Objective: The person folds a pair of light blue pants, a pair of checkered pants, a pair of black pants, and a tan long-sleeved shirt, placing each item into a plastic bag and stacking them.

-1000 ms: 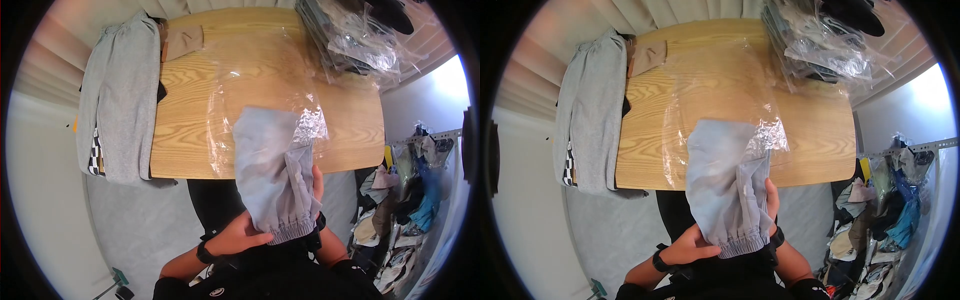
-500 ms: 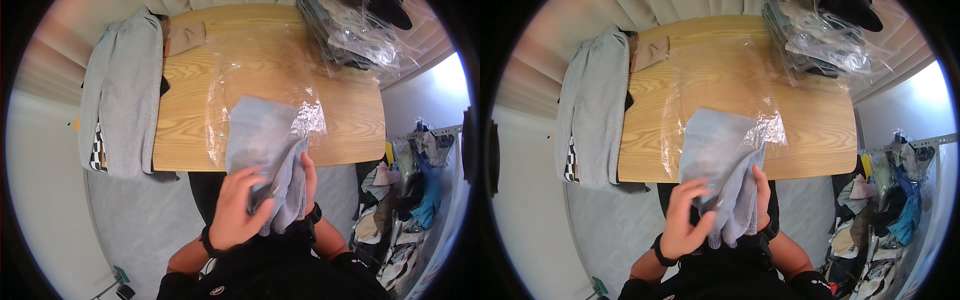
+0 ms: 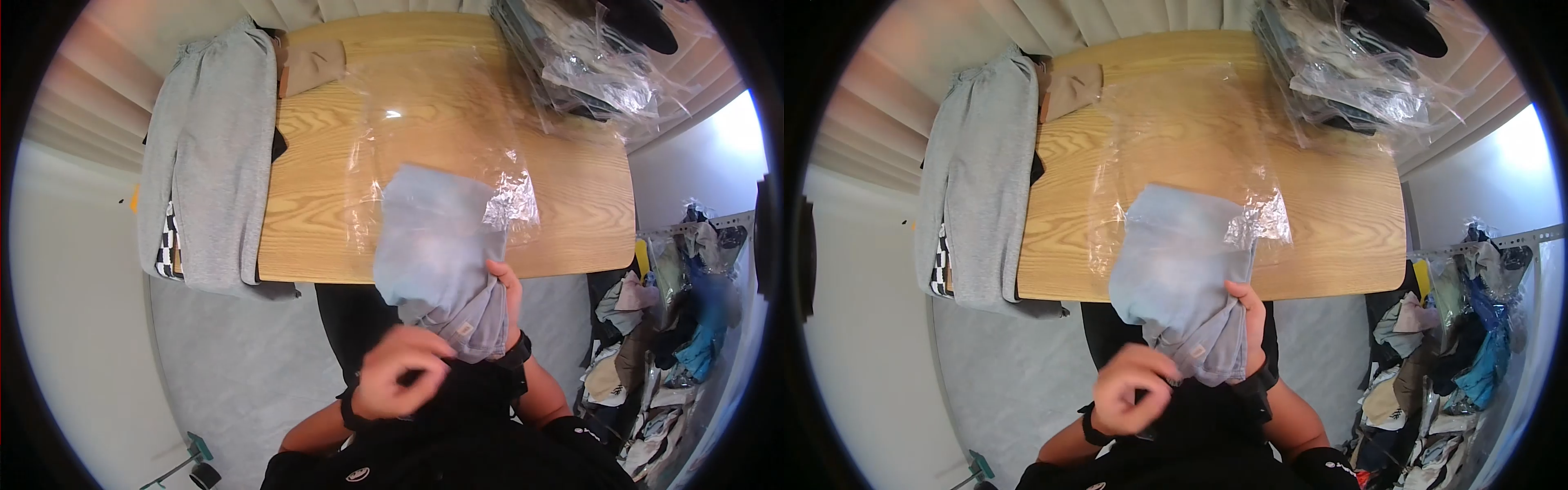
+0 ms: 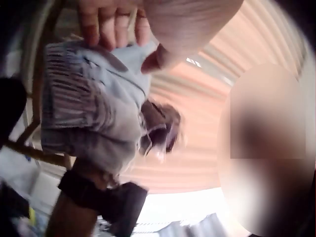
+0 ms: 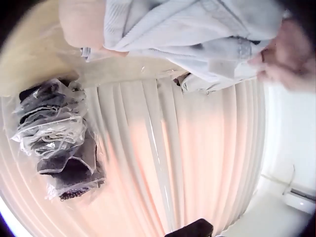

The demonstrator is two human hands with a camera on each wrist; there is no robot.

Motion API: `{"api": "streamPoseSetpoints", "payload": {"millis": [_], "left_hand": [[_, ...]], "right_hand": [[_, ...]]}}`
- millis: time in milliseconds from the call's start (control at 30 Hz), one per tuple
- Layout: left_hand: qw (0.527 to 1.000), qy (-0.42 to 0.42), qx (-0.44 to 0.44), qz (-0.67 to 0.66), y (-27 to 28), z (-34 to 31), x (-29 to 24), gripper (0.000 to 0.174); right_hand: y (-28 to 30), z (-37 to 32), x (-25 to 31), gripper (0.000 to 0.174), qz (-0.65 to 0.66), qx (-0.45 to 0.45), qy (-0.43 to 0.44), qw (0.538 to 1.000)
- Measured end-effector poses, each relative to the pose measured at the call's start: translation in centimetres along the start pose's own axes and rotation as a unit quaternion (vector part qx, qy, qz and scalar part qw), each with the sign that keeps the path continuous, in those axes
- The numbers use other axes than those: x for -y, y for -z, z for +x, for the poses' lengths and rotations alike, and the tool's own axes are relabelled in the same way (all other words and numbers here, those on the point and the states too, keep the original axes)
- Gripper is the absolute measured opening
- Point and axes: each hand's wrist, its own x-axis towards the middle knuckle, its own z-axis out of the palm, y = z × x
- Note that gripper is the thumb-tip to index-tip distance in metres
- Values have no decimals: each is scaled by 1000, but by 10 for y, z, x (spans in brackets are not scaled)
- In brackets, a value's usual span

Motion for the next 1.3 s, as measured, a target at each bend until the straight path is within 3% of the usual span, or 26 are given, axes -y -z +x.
{"api": "streamPoseSetpoints", "payload": {"millis": [33, 67, 133, 167, 267, 300, 333, 433, 467, 533, 600, 700, 733, 800, 833, 867, 900, 1000, 1100, 1200, 1267, 1300], "left_hand": [[987, 70, -147, 6, -8, -15, 13, 25], [968, 99, -209, -101, -5, -12, 24, 37], [885, 250, -239, -312, 0, -17, 30, 53], [886, 224, -218, -343, -1, -13, 34, 70], [923, 182, -165, -295, -7, -18, 49, 85], [903, 240, -135, -328, -2, -24, 46, 93], [903, 238, -139, -329, 3, -27, 45, 93], [776, 321, -47, -541, 15, -27, 44, 84], [777, 319, -48, -541, 15, -29, 43, 84], [785, 340, -82, -511, 14, -33, 41, 75], [812, 318, -123, -474, 11, -24, 27, 69], [870, 369, -161, -284, 11, -15, 17, 63], [873, 363, -160, -284, 13, -12, 13, 63], [945, 279, -17, -167, 20, -7, -2, 61], [973, 179, 68, -126, 26, 3, -6, 63], [975, 167, 133, -69, 34, 2, -2, 57], [983, 134, 127, 3, 36, 4, 4, 50], [966, 32, 91, 238, 37, 22, 25, 41], [944, 59, 119, 301, 39, 36, 41, 52], [927, 65, 65, 363, 33, 39, 66, 58], [896, 36, 97, 433, 32, 47, 66, 63], [890, 40, 91, 445, 28, 47, 66, 63]], "right_hand": [[7, 3, 0, 53, -9, 8, 3, 1000], [4, 3, 0, 53, -9, 10, 0, 1000], [-8, 0, -1, 50, 19, -1, -5, 1000], [-10, -1, -3, 50, 20, 2, -7, 1000], [-13, 1, -7, 50, 23, 32, -38, 999], [-13, 2, -9, 50, 14, 37, -41, 998], [-12, 4, -10, 49, 5, 43, -44, 998], [1, 15, -5, 46, -68, -15, -49, 996], [-4, 13, -5, 46, -69, -13, -51, 996], [-22, 8, -4, 51, -136, -58, -35, 988], [-29, -2, -5, 51, -140, -37, -25, 989], [-12, -17, -4, 51, -147, -5, -21, 989], [-7, -20, -2, 52, -153, 6, -26, 988], [-10, -28, 0, 55, -184, 21, -43, 982], [-13, -28, 3, 58, -210, 32, -61, 975], [-15, -27, 4, 58, -213, 34, -59, 975], [-18, -26, 4, 60, -203, 31, -29, 978], [-21, -26, 10, 63, -175, 12, -8, 984], [-15, -19, 11, 63, -147, 36, -16, 988], [-3, -13, 9, 57, -121, 26, -16, 992], [11, -7, 11, 44, -110, 33, -31, 993], [38, -14, 15, 36, -406, 98, 171, 892]]}}
